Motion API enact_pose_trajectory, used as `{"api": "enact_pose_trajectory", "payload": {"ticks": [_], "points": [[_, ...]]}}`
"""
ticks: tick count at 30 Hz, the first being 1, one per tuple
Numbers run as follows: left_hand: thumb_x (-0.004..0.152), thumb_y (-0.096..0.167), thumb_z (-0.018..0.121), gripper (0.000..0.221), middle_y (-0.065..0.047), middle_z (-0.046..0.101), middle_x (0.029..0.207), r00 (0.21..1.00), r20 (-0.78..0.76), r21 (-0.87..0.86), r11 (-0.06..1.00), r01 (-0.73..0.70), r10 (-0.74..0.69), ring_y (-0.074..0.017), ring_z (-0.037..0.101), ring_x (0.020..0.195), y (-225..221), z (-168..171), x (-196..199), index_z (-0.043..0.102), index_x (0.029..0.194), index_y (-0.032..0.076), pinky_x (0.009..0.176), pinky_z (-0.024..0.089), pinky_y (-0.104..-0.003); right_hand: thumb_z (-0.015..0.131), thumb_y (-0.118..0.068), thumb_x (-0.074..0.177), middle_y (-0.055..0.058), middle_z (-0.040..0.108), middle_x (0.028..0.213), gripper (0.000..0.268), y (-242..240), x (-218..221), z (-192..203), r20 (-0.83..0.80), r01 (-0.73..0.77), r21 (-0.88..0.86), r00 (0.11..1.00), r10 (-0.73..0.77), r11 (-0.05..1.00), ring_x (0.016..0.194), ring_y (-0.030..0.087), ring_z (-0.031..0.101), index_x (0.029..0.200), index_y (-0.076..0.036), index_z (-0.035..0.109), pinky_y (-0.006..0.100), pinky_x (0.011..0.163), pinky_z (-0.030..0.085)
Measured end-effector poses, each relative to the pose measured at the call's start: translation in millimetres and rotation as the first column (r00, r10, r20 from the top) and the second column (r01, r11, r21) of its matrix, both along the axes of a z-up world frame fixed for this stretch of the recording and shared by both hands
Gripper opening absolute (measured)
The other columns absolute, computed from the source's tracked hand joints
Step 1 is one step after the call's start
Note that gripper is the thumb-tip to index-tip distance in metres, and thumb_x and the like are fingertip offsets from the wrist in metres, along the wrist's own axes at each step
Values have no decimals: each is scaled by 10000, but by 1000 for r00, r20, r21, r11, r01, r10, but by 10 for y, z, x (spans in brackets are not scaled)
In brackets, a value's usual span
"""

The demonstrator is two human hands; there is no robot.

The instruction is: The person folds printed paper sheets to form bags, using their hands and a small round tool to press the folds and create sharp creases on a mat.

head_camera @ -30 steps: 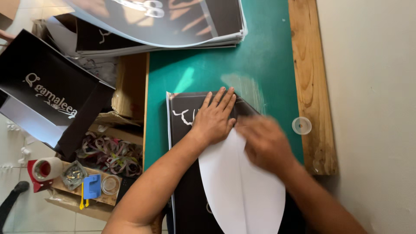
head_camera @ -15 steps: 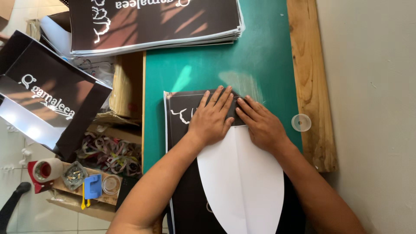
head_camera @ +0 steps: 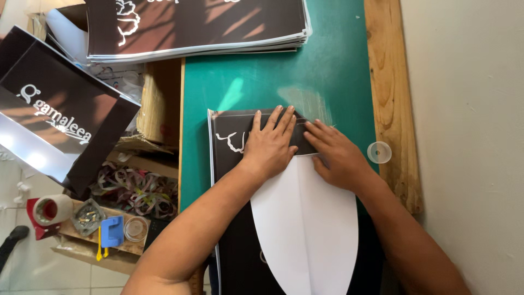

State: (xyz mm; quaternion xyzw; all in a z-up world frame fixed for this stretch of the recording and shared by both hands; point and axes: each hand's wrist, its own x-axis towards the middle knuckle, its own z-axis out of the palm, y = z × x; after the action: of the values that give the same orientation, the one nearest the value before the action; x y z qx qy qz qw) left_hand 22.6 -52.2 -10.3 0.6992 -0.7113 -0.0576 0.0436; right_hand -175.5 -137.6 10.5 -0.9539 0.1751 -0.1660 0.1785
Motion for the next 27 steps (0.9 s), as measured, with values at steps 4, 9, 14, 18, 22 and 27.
{"api": "enact_pose_trajectory", "payload": {"ticks": [4,9,14,18,22,27], "points": [[952,457,550,755,-125,233,1657,996,84,78,997,-6,-1,-325,210,1519,-75,56,-55,357,1530,11,1186,129,-651,645,-16,862,159,553,1503,482,0,-44,124,42,109,47,993,-111,993,1459,343,455,1342,11,615,441,1151,421],[966,446,561,764,-157,253,1656,988,152,172,985,11,-38,-354,231,1510,-136,163,-80,346,1542,-7,1201,94,-634,615,12,903,139,619,1421,409,-247,300,57,146,60,77,987,-71,995,1396,362,527,1307,-33,666,444,1132,458],[933,428,603,780,-148,273,1641,997,74,129,991,-20,11,-345,225,1514,-106,171,-71,353,1537,3,1207,91,-616,606,2,916,131,647,1326,376,-554,899,-290,274,270,-105,933,-233,957,1280,364,562,1281,-49,682,469,1105,458],[907,430,625,777,-109,261,1660,998,-58,14,999,-36,36,-308,208,1531,-52,32,3,379,1524,26,1210,119,-605,626,-61,859,148,632,1274,412,-638,1053,-544,304,490,-288,862,-406,823,1206,375,534,1266,-81,686,520,1044,406],[912,458,614,781,-75,251,1666,994,-99,-5,999,-46,45,-273,194,1541,98,-52,-44,379,1540,60,1218,142,-618,640,-75,912,130,615,1297,431,-632,945,-678,312,561,-347,825,-471,752,1238,365,514,1340,-120,664,527,1085,387],[941,474,570,758,-53,218,1677,995,-79,34,998,-52,55,-245,165,1542,53,-16,19,350,1551,82,1195,126,-649,587,-39,820,150,601,1322,543,-461,373,-629,213,573,-310,820,-532,759,1262,380,502,1359,-85,642,525,1065,378]]}}
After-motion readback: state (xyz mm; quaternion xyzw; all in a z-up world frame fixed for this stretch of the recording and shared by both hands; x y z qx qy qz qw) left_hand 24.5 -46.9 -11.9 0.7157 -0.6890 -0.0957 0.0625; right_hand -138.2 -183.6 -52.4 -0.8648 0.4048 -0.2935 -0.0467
